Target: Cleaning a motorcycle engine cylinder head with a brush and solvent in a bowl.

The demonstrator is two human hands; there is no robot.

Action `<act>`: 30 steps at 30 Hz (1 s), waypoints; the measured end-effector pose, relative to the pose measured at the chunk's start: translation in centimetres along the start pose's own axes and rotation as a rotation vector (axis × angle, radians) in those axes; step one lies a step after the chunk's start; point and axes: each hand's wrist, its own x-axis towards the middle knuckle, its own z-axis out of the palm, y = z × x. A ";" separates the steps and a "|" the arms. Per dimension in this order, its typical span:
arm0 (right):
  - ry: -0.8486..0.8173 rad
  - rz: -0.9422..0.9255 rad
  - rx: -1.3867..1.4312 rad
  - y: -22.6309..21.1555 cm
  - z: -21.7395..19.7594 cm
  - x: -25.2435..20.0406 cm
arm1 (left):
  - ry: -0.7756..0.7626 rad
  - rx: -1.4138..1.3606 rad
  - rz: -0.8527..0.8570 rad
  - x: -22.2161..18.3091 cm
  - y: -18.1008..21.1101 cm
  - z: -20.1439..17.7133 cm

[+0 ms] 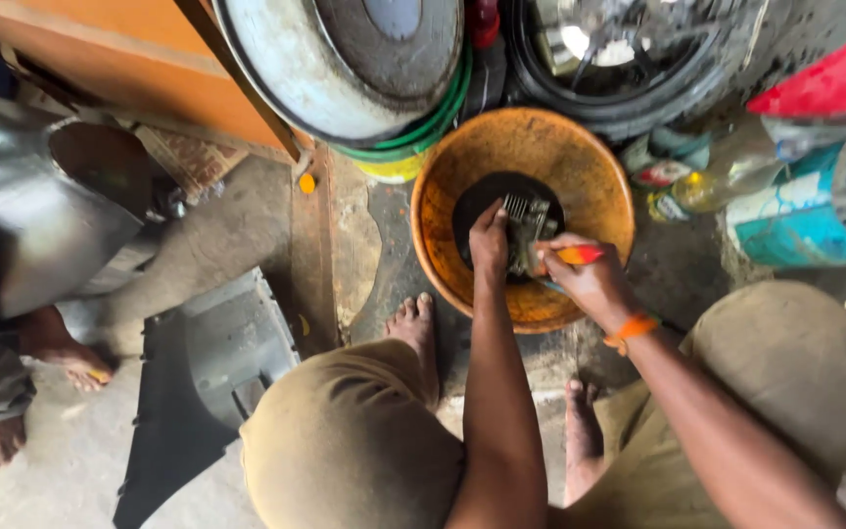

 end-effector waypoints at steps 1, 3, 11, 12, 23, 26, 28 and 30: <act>0.066 0.093 0.089 1.2 0.1 -0.1 | 0.004 0.034 0.061 0.4 -0.3 0.1; 0.128 0.199 0.183 1.3 0.1 0.1 | 0.008 0.074 0.111 -0.1 0.2 0.1; 0.215 -0.072 -0.115 -2.8 -0.8 0.5 | 0.051 0.135 -0.068 -2.2 3.4 0.9; 0.210 -0.079 -0.114 -1.9 -0.5 0.4 | 0.057 0.132 -0.065 -1.9 2.8 0.8; 0.197 -0.116 -0.138 0.0 -0.2 -0.4 | 0.027 0.194 -0.109 -1.2 1.6 0.9; 0.113 0.299 0.084 1.8 0.1 -1.5 | 0.034 0.192 -0.087 -0.8 2.7 0.9; 0.228 0.104 0.003 -0.4 0.0 0.2 | 0.037 0.167 -0.098 -0.9 2.4 1.0; 0.347 -0.092 -0.078 -1.6 0.3 0.2 | 0.031 0.149 -0.106 -1.3 1.8 0.9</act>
